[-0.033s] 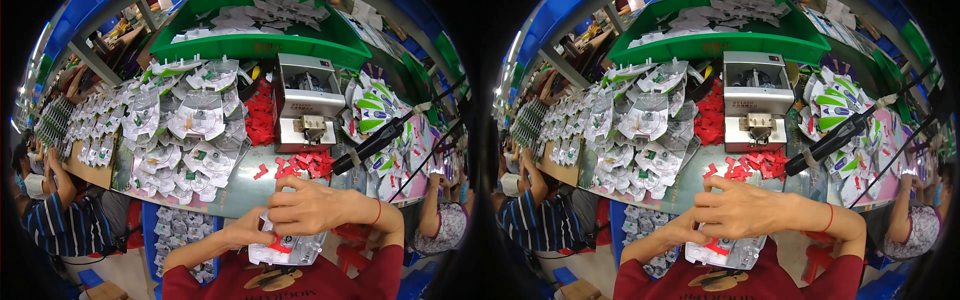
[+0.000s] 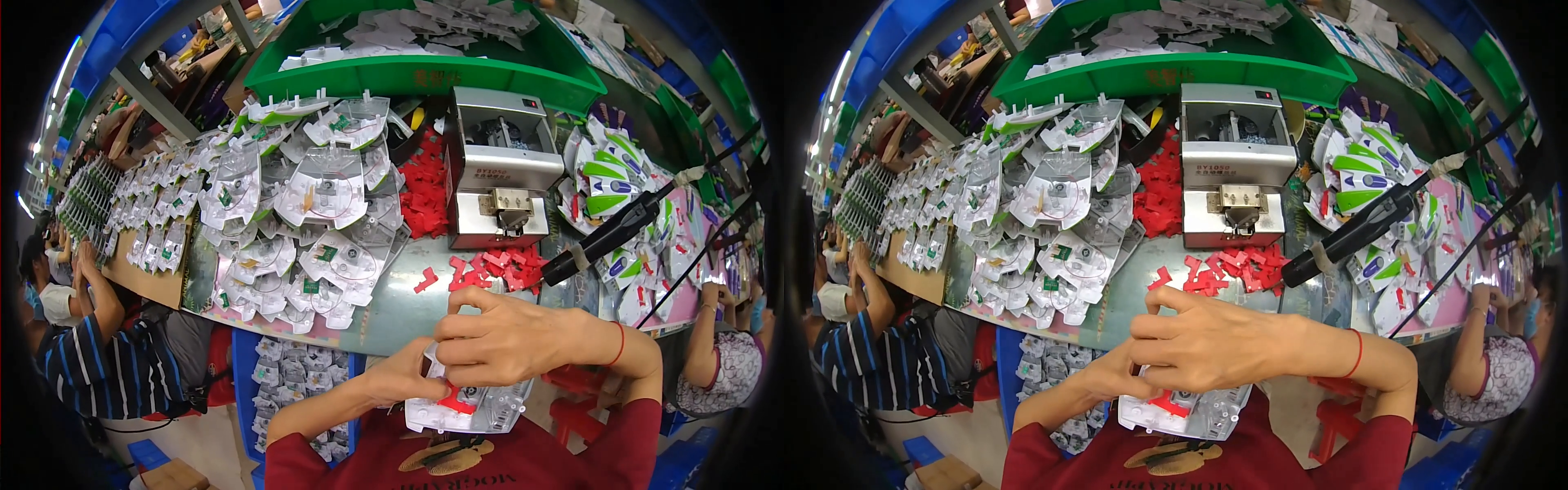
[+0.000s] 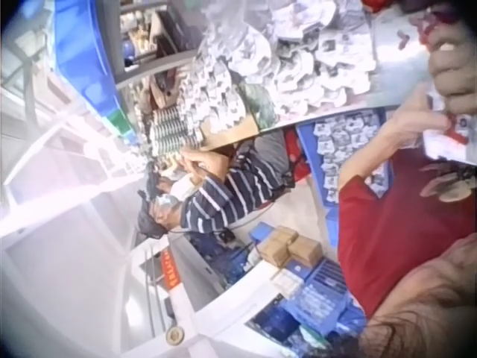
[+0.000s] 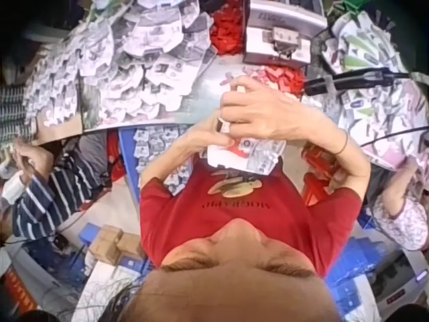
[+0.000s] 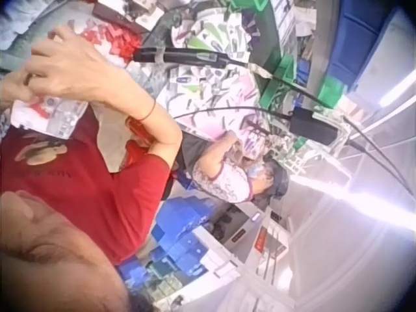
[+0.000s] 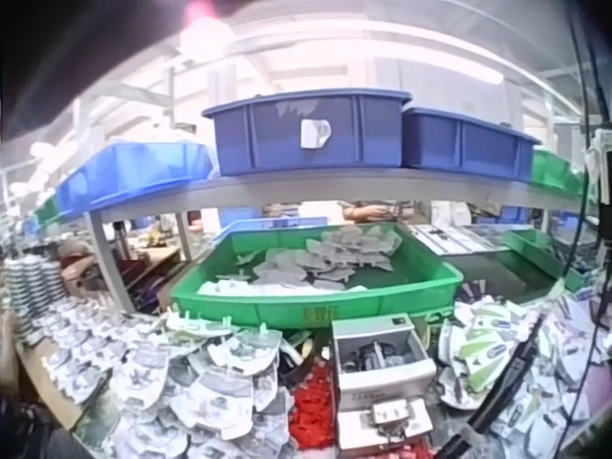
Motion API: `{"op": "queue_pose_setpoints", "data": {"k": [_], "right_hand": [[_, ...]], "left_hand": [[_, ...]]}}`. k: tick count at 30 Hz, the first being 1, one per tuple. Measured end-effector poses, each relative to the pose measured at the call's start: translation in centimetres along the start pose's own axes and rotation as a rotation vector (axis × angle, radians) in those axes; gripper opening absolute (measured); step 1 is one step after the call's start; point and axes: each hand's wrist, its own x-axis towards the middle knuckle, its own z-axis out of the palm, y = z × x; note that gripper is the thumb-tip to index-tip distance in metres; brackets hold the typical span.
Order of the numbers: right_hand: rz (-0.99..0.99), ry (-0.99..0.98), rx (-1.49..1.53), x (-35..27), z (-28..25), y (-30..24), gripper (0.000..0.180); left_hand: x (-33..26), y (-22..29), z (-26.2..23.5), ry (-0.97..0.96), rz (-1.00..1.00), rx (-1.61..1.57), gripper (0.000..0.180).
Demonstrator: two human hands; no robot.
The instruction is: The person assembles small electronic components and red plastic parts into plastic housings using a handheld assembly tool.
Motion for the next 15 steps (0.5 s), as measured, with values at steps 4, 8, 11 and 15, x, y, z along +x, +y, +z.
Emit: {"op": "queue_pose_setpoints", "data": {"k": [4, 8, 11, 15], "right_hand": [[-0.005, -0.030, -0.007, 0.0, 0.1, 0.1, 0.012], [-0.001, -0.028, -0.027, -0.3, 0.4, 0.2, 0.011], [0.001, -0.020, -0.044, -0.4, 0.3, 0.1, 0.012], [0.004, -0.043, -0.070, 0.0, 0.2, 0.2, 0.011]], "left_hand": [[0.0, 0.4, 0.3, -0.023, 0.023, 0.018, 0.021], [0.3, 0.0, 0.0, -0.012, 0.048, 0.023, 0.021], [0.4, 0.2, 0.0, -0.019, 0.085, -0.031, 0.019], [0.5, -1.2, -1.3, 0.019, 0.074, 0.021, 0.021]]}}
